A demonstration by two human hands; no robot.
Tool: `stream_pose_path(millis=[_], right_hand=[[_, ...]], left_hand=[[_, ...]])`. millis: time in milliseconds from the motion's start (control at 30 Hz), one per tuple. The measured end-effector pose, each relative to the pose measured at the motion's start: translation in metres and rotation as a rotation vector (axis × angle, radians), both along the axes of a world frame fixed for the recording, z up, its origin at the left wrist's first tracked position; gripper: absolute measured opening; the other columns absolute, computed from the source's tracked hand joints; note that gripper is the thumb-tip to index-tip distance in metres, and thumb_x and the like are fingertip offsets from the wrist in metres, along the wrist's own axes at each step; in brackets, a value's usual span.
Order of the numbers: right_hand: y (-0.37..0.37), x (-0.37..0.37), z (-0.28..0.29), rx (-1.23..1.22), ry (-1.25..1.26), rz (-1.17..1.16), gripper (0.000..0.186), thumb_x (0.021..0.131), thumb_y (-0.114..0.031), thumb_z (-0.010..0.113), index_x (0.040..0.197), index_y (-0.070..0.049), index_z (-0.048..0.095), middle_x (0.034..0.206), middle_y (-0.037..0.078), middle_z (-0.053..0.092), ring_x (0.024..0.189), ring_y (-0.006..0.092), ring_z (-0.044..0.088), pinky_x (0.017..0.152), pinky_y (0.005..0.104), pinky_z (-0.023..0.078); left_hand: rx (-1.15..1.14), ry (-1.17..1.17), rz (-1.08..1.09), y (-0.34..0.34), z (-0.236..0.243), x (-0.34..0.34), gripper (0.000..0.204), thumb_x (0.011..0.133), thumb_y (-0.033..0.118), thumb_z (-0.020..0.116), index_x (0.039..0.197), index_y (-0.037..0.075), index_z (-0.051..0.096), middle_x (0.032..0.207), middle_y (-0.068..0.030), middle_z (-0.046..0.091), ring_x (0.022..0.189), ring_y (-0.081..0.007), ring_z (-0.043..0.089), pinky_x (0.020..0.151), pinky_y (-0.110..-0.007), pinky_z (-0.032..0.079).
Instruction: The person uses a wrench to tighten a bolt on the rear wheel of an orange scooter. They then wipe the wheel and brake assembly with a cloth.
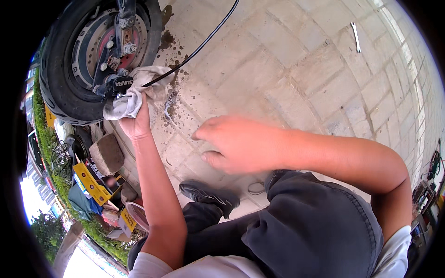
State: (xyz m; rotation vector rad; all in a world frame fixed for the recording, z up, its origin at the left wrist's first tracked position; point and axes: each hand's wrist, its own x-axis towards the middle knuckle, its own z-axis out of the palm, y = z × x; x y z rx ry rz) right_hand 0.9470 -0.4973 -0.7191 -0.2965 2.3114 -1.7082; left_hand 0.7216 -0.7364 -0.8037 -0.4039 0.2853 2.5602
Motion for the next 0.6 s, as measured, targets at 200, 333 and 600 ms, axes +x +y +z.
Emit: stream_pose_path(millis=[200, 333, 600], right_hand=[[0.005, 0.004, -0.013, -0.063, -0.192, 0.176, 0.035, 0.089, -0.021, 0.058, 0.117, 0.001, 0.054, 0.117, 0.019, 0.057, 0.110, 0.0367, 0.053, 0.095, 0.0426, 0.043], [0.003, 0.004, -0.027, -0.079, -0.144, 0.055, 0.031, 0.085, -0.020, 0.059, 0.105, 0.003, 0.059, 0.105, 0.020, 0.060, 0.103, 0.0377, 0.055, 0.090, 0.0434, 0.045], [-0.004, 0.002, -0.036, -0.061, -0.197, 0.110, 0.035, 0.087, -0.021, 0.060, 0.114, 0.000, 0.055, 0.113, 0.019, 0.059, 0.108, 0.0377, 0.054, 0.093, 0.0430, 0.044]], left_hand=[[-0.021, 0.119, -0.152, 0.001, 0.001, -0.024, 0.023, 0.083, 0.024, 0.061, 0.097, 0.007, 0.064, 0.093, -0.0050, 0.063, 0.086, -0.0192, 0.055, 0.083, -0.039, 0.042], [-0.431, -0.060, 0.066, 0.023, 0.033, -0.008, 0.018, 0.084, 0.021, 0.058, 0.095, 0.007, 0.062, 0.083, -0.0041, 0.060, 0.072, -0.0173, 0.051, 0.069, -0.033, 0.043], [-0.278, 0.203, -0.292, -0.033, 0.030, 0.022, 0.042, 0.096, 0.026, 0.041, 0.130, 0.004, 0.050, 0.131, -0.0136, 0.054, 0.122, -0.0341, 0.051, 0.105, -0.052, 0.038]])
